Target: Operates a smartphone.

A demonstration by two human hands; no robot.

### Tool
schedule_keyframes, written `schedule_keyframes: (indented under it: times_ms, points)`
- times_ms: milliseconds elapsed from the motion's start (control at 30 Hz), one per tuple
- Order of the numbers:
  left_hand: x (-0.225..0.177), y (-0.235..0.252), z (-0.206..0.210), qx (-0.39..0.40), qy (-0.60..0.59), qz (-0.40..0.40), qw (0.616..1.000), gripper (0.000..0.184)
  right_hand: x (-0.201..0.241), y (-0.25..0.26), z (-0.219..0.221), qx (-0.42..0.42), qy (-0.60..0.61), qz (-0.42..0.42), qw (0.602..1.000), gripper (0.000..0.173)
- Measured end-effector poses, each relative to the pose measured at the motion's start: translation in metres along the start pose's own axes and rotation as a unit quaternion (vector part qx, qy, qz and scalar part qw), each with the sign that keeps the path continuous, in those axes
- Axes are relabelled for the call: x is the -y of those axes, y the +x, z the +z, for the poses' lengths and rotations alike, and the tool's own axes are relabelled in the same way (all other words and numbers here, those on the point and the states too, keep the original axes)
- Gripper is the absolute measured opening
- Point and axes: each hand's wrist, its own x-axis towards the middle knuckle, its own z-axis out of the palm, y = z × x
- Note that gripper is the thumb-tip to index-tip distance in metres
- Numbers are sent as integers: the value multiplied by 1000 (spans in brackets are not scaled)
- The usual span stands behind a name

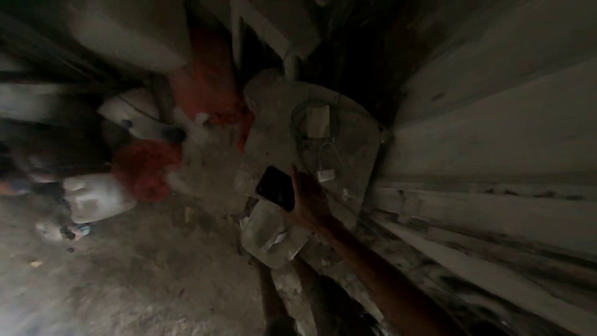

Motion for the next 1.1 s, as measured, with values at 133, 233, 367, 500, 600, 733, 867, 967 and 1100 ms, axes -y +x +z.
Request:
schedule_keyframes:
  times_ms: [133,233,367,500,600,733,867,967,1100]
  points:
    - [22,15,10,-1,-80,-10,997,53,-7,0,9,-4,-28,3,1000,111]
    - [14,12,7,-3,-115,8,993,52,-20,6,31,3,-53,15,998,110]
    - [4,4,4,-5,-160,-20,987,53,-32,21,43,54,-52,76,994,102]
    - [-1,-3,1,-4,-129,-17,992,51,-41,28,52,23,-76,113,990,96]
    - [11,5,8,1,-167,-24,986,55,-48,28,62,-34,-75,100,992,83]
    - [15,7,9,7,-157,-8,988,51,-34,21,50,3,-96,90,991,67]
    - [17,8,9,10,-157,-14,987,52,-26,13,44,57,-60,66,994,44]
    - [21,12,7,4,-152,-16,988,54,-17,14,31,180,-5,93,979,49]
    - [9,7,5,-3,-155,-27,988,53,-17,11,51,182,16,103,978,64]
